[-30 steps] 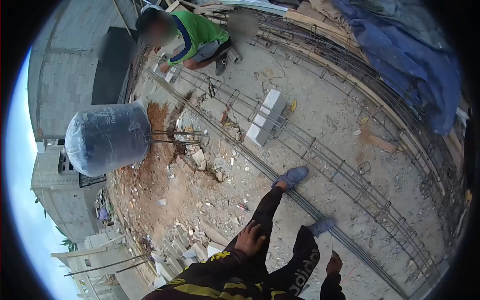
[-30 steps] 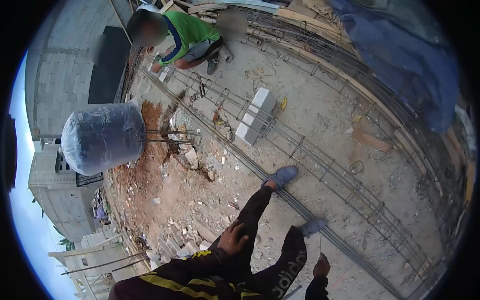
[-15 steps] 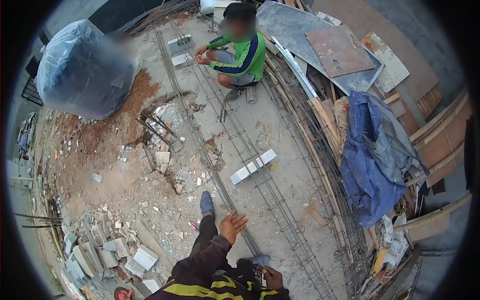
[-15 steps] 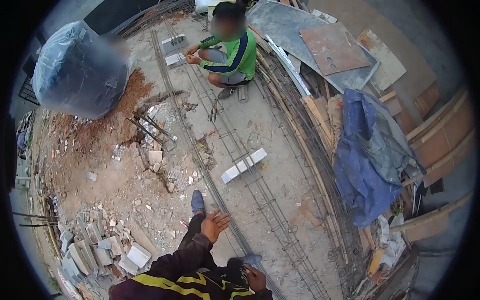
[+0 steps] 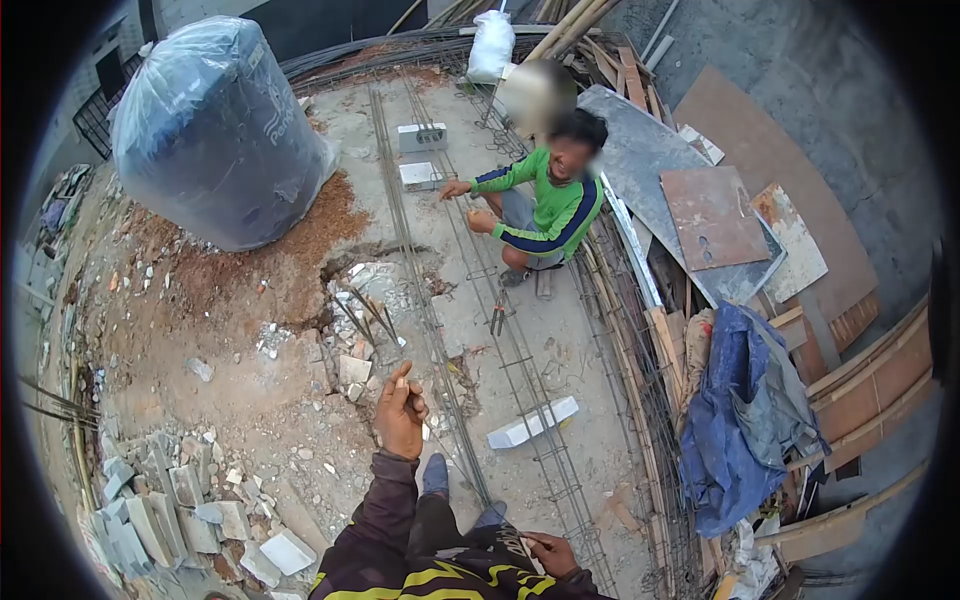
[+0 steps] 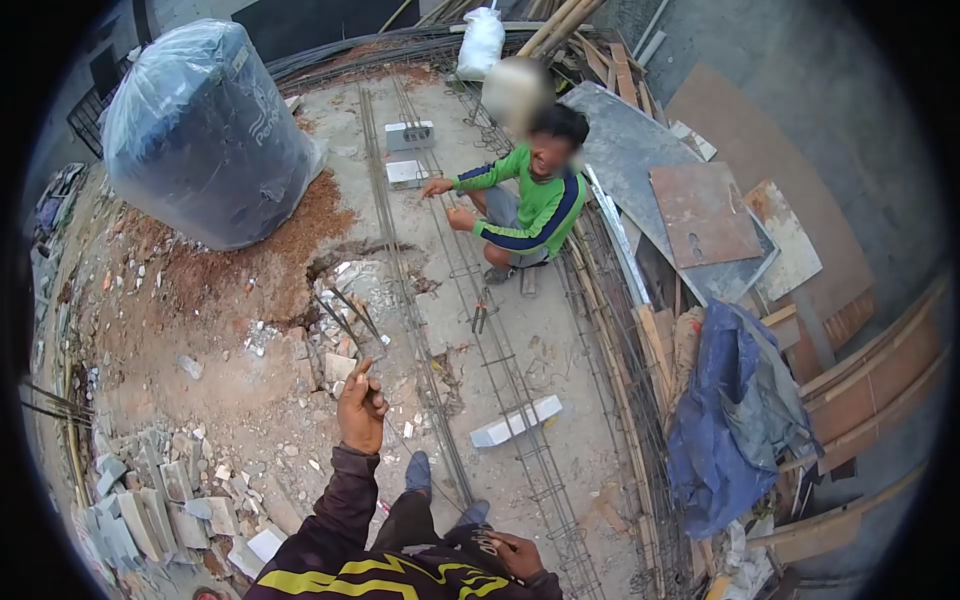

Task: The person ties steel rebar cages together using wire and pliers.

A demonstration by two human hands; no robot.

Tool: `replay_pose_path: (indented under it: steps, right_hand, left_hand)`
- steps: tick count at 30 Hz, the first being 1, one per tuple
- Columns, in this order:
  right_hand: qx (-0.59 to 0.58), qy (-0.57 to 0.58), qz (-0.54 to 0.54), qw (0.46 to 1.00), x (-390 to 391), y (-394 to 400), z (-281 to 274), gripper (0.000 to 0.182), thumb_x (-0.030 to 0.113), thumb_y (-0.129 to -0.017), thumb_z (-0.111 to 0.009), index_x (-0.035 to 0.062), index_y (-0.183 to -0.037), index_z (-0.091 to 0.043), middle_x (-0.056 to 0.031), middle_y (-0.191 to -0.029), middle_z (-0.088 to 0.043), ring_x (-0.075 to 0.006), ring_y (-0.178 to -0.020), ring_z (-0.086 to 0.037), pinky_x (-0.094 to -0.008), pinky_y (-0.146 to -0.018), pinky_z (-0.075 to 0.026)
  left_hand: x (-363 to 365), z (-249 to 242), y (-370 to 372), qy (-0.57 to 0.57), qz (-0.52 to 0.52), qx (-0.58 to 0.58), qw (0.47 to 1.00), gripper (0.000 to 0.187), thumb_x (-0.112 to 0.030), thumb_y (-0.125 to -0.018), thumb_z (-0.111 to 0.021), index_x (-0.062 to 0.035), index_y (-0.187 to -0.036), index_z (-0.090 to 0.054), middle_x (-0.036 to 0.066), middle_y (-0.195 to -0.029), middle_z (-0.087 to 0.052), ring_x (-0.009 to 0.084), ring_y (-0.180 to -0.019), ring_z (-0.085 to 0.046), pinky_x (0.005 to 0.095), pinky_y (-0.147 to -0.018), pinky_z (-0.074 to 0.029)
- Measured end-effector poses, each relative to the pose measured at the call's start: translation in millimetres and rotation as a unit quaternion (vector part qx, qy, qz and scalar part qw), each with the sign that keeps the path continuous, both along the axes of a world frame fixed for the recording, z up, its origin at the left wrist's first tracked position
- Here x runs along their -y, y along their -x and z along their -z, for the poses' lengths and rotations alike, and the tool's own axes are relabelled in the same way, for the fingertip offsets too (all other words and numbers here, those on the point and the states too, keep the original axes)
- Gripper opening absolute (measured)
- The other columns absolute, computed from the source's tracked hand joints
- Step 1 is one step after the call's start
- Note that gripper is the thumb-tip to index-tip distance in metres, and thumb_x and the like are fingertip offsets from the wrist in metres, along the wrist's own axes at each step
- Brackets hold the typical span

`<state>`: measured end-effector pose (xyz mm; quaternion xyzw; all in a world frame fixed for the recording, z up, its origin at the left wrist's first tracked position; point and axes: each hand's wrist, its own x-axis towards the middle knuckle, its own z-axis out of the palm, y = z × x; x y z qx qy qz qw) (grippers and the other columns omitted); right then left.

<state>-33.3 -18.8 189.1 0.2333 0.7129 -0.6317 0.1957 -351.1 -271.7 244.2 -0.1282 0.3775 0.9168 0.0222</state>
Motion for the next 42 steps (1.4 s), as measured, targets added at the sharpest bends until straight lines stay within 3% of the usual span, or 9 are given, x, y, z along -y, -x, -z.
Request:
replay_pose_path:
  steps: [6,7,13,19,25,29,35,39,42]
  right_hand:
    - [-0.063,0.005,-0.023,0.998,-14,27,-32,0.027,0.016,-0.094,-0.062,0.0034,-0.117,-0.069,0.0015,-0.070,-0.058,-0.0050,-0.058,-0.047,-0.0219,-0.053,-0.037]
    - [-0.007,0.022,-0.028,0.999,-24,28,-36,0.025,0.012,-0.094,-0.061,0.0009,-0.116,-0.068,-0.0033,-0.092,-0.068,-0.0067,-0.066,-0.053,-0.0229,-0.060,-0.044]
    - [-0.060,0.010,-0.041,0.997,-67,27,-31,0.025,0.015,-0.093,-0.064,0.0029,-0.115,-0.069,-0.0016,-0.087,-0.066,-0.0062,-0.066,-0.052,-0.0223,-0.060,-0.044]
    - [-0.154,-0.064,0.023,0.986,-123,23,-50,0.019,0.010,-0.090,-0.067,0.0011,-0.107,-0.072,-0.0043,-0.089,-0.070,-0.0094,-0.077,-0.059,-0.0255,-0.071,-0.048]
    - [-0.187,-0.127,0.073,0.971,-161,31,-82,0.014,0.008,-0.088,-0.068,0.0008,-0.099,-0.073,-0.0080,-0.090,-0.072,-0.0131,-0.085,-0.064,-0.0284,-0.076,-0.050]
    - [-0.213,-0.191,0.116,0.951,-174,32,-105,0.012,0.008,-0.088,-0.067,0.0005,-0.096,-0.073,-0.0089,-0.088,-0.071,-0.0153,-0.083,-0.064,-0.0296,-0.076,-0.050]
    - [-0.246,-0.279,0.127,0.920,-161,58,-141,0.012,0.007,-0.087,-0.067,0.0010,-0.096,-0.072,-0.0093,-0.088,-0.070,-0.0158,-0.082,-0.064,-0.0286,-0.073,-0.048]
    - [-0.247,-0.305,0.140,0.909,-140,83,-149,0.012,0.006,-0.087,-0.067,0.0002,-0.097,-0.071,-0.0099,-0.088,-0.070,-0.0153,-0.083,-0.064,-0.0277,-0.073,-0.048]
    - [-0.273,-0.337,0.153,0.888,-131,115,-141,0.013,0.007,-0.088,-0.066,0.0007,-0.097,-0.071,-0.0086,-0.088,-0.070,-0.0140,-0.081,-0.064,-0.0277,-0.074,-0.048]
  left_hand:
    - [8,-66,-1,-0.070,0.051,-0.075,0.993,0.041,-0.011,-0.099,-0.046,0.0009,-0.139,-0.046,0.006,-0.099,-0.066,0.0117,-0.077,-0.062,0.0276,-0.069,-0.054]
    - [9,-72,-4,-0.081,0.062,-0.089,0.991,0.040,-0.010,-0.099,-0.046,0.0019,-0.138,-0.046,0.007,-0.100,-0.066,0.0124,-0.079,-0.063,0.0285,-0.072,-0.055]
    - [3,-100,-30,-0.104,0.070,-0.096,0.987,0.042,-0.011,-0.096,-0.046,0.0024,-0.136,-0.047,0.007,-0.098,-0.067,0.0140,-0.082,-0.065,0.0293,-0.076,-0.056]
    - [-13,-92,-44,-0.052,0.068,-0.062,0.994,0.042,-0.025,-0.100,-0.046,0.0018,-0.132,-0.051,-0.004,-0.074,-0.048,0.0065,-0.058,-0.040,0.0238,-0.051,-0.035]
    - [-13,-96,-54,0.113,0.184,-0.034,0.976,0.040,-0.027,-0.098,-0.043,0.0055,-0.108,-0.064,-0.006,-0.056,-0.035,0.0061,-0.047,-0.031,0.0264,-0.053,-0.041]
    - [-6,-115,-47,0.232,0.365,0.023,0.901,0.038,-0.020,-0.093,-0.045,0.0087,-0.098,-0.069,-0.006,-0.052,-0.033,0.0061,-0.045,-0.030,0.0254,-0.054,-0.042]
    - [2,-78,-68,0.503,0.532,-0.112,0.672,0.028,-0.016,-0.087,-0.052,-0.0026,-0.095,-0.075,0.011,-0.084,-0.071,0.0179,-0.072,-0.062,0.0307,-0.070,-0.050]
    - [17,-62,-96,0.444,0.660,-0.159,0.585,0.029,-0.016,-0.089,-0.049,-0.0031,-0.105,-0.070,0.014,-0.096,-0.072,0.0282,-0.090,-0.069,0.0342,-0.082,-0.052]
    - [22,-68,-94,0.392,0.670,-0.183,0.603,0.037,-0.011,-0.091,-0.044,-0.0021,-0.123,-0.059,0.017,-0.113,-0.066,0.0334,-0.102,-0.065,0.0382,-0.090,-0.049]
